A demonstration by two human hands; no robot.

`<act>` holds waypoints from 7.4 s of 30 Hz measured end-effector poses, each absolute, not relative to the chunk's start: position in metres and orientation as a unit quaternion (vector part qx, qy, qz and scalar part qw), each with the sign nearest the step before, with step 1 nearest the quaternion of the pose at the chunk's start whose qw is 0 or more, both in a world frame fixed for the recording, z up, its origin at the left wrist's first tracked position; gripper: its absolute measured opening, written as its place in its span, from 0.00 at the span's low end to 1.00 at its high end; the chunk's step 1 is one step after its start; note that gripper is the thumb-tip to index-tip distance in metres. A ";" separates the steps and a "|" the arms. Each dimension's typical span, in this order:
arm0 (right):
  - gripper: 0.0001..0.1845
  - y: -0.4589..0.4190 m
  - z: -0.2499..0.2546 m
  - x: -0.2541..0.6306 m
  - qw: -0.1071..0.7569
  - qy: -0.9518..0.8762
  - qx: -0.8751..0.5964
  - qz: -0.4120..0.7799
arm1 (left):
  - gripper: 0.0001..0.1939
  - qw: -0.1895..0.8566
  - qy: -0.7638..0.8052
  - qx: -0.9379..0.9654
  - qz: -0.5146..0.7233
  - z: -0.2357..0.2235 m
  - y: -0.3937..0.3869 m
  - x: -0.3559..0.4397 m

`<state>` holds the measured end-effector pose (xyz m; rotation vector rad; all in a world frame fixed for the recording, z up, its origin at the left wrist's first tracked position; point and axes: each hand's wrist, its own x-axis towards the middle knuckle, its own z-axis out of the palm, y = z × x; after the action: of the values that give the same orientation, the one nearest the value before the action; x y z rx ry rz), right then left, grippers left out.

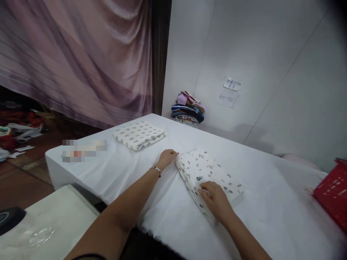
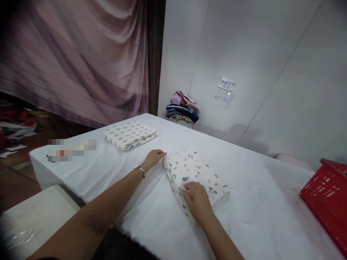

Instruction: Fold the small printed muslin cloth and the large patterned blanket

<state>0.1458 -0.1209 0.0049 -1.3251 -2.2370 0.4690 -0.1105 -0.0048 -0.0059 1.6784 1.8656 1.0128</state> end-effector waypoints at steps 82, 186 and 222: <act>0.23 -0.137 -0.021 0.108 0.061 -0.837 -0.542 -0.052 | 0.07 0.381 0.637 0.535 0.403 -0.031 0.001 -0.108; 0.09 -0.096 -0.001 0.066 -0.057 -0.842 -0.531 -0.082 | 0.04 0.416 0.550 0.530 0.493 -0.043 0.004 -0.100; 0.25 -0.128 0.002 0.084 0.028 -0.865 -0.500 -0.026 | 0.12 0.327 0.597 0.603 0.416 -0.043 0.009 -0.109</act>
<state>0.0837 -0.1285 0.0020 -1.5419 -2.6710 -0.0789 -0.1091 0.0091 -0.0427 1.5784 1.5644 1.0895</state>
